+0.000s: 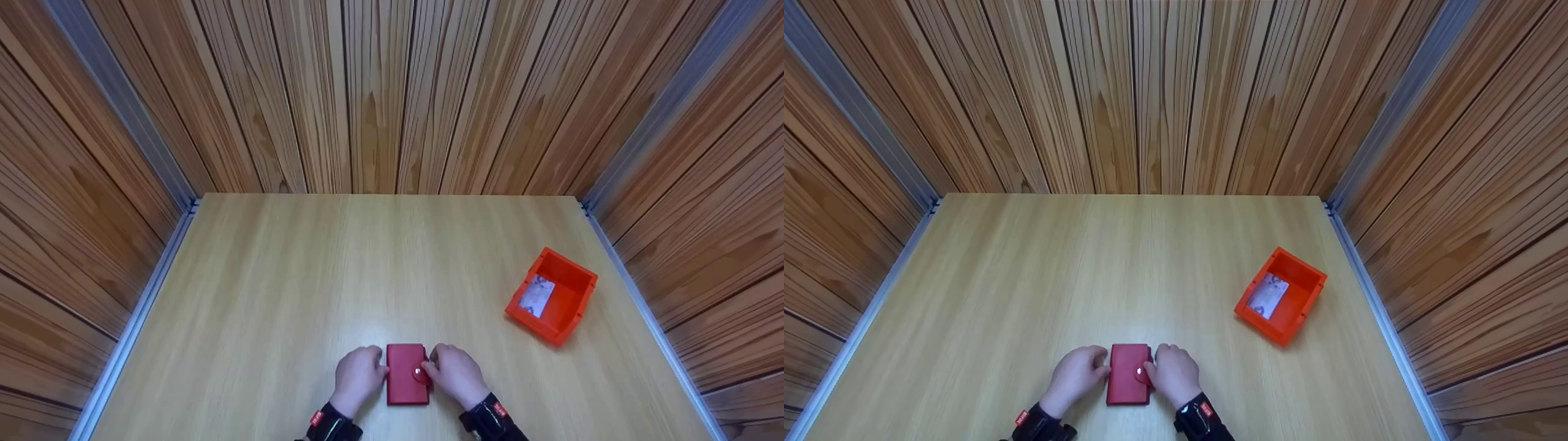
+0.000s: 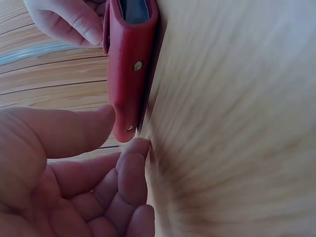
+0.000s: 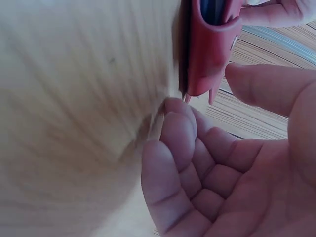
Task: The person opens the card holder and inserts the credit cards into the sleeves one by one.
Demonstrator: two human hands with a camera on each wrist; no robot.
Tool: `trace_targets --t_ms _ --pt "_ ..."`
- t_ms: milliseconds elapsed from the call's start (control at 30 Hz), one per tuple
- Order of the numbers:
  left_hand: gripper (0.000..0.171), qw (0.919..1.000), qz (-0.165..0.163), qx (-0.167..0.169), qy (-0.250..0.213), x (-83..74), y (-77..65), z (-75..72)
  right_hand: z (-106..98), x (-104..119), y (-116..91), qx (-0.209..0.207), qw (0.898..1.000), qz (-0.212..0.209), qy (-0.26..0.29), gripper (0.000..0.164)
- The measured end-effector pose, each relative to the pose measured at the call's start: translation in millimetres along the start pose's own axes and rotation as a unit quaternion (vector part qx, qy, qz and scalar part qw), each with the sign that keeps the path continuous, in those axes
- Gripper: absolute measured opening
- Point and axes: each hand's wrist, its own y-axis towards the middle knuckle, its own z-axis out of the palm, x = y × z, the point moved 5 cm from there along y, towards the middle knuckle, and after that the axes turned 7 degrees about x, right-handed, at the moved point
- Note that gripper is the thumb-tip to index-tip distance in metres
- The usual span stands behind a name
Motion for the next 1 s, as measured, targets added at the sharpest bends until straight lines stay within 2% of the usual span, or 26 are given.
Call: trace_targets --t_ms 400,600,767,1000 --pt "0.022 0.9934 -0.038 0.066 -0.085 5.7 5.9 5.7 5 -4 4 0.009 1.000 -0.015 0.025 0.019" --pt "0.022 0.9933 -0.022 0.062 -0.095 4.9 5.4 3.8 4 -3 3 0.005 0.999 -0.021 0.027 0.019" --pt "0.024 0.9920 -0.027 0.069 -0.103 4.7 6.8 3.4 3 -1 2 -0.008 0.999 -0.037 0.023 0.019" --pt "0.024 0.9920 -0.024 0.068 -0.104 3.2 11.6 4.1 3 -2 7 0.004 0.998 -0.020 0.052 0.021"
